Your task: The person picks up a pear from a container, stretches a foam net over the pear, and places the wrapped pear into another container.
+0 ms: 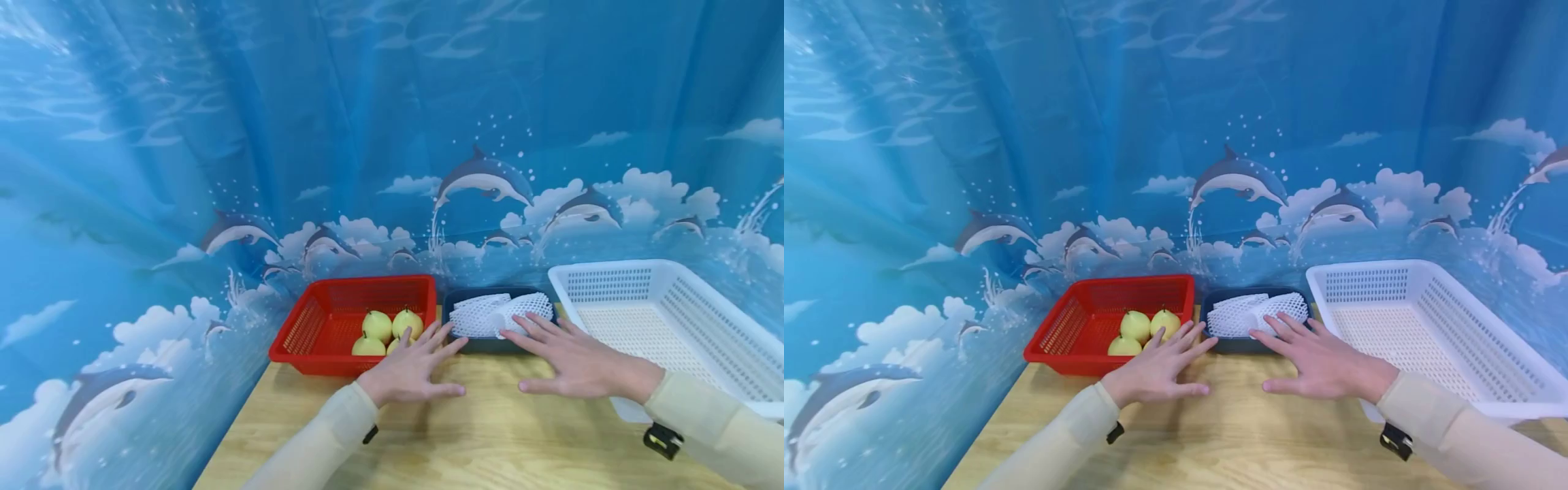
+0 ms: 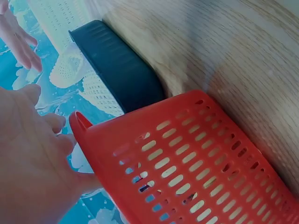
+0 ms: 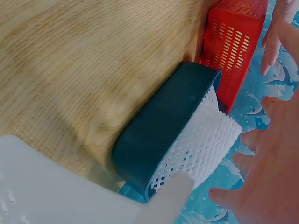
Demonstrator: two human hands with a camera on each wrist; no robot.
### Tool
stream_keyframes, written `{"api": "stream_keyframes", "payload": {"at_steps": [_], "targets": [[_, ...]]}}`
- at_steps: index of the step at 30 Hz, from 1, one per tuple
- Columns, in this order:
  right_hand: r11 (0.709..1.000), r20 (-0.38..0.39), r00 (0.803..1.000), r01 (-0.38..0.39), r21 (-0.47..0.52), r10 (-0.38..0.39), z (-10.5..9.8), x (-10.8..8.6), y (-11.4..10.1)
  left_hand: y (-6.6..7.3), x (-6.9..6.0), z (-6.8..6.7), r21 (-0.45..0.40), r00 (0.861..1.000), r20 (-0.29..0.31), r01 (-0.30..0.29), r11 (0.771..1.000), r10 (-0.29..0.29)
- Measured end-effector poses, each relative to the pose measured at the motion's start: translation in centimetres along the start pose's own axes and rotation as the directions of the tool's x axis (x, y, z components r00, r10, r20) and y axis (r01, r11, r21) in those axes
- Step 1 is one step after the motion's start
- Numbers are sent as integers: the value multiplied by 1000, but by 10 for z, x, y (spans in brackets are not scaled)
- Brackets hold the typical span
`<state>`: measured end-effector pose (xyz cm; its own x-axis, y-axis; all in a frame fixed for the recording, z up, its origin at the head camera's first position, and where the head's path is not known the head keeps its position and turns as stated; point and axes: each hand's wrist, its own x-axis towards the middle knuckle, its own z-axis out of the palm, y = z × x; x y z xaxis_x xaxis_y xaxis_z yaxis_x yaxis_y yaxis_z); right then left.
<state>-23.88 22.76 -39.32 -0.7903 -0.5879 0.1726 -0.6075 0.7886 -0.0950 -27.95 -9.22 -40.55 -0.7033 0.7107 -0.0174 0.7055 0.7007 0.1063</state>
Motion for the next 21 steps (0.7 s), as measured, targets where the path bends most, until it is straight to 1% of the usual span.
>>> {"api": "stream_keyframes", "payload": {"at_steps": [2,4,6,8,10,12,15,17,21], "targets": [[1000,-1,1000,3,1,-3,0,-1,0,-1,-2,0,-8,1000,-11,2,1000,-3],[1000,-9,1000,5,-4,-5,0,-1,-1,-2,-4,-2,-16,999,-47,11,1000,-11],[1000,-27,1000,6,-9,-6,-1,-1,0,-4,-7,-5,-19,994,-102,26,999,-28],[1000,-41,999,11,-12,-12,-3,1,1,-8,-11,-9,-21,983,-177,52,998,-55],[1000,-49,999,17,-6,-17,-4,2,2,-14,-16,-12,-16,962,-261,72,997,-74],[1000,-49,999,21,5,-21,-5,3,3,-21,-21,-14,-20,935,-340,104,994,-105],[1000,-45,999,23,16,-22,-5,2,4,-33,-31,-16,-44,888,-434,146,988,-150],[1000,-43,999,22,21,-21,-6,1,4,-41,-38,-18,-75,862,-467,184,980,-198],[999,-50,998,39,11,-38,-9,0,2,-59,-53,-23,-109,810,-518,256,960,-275]]}}
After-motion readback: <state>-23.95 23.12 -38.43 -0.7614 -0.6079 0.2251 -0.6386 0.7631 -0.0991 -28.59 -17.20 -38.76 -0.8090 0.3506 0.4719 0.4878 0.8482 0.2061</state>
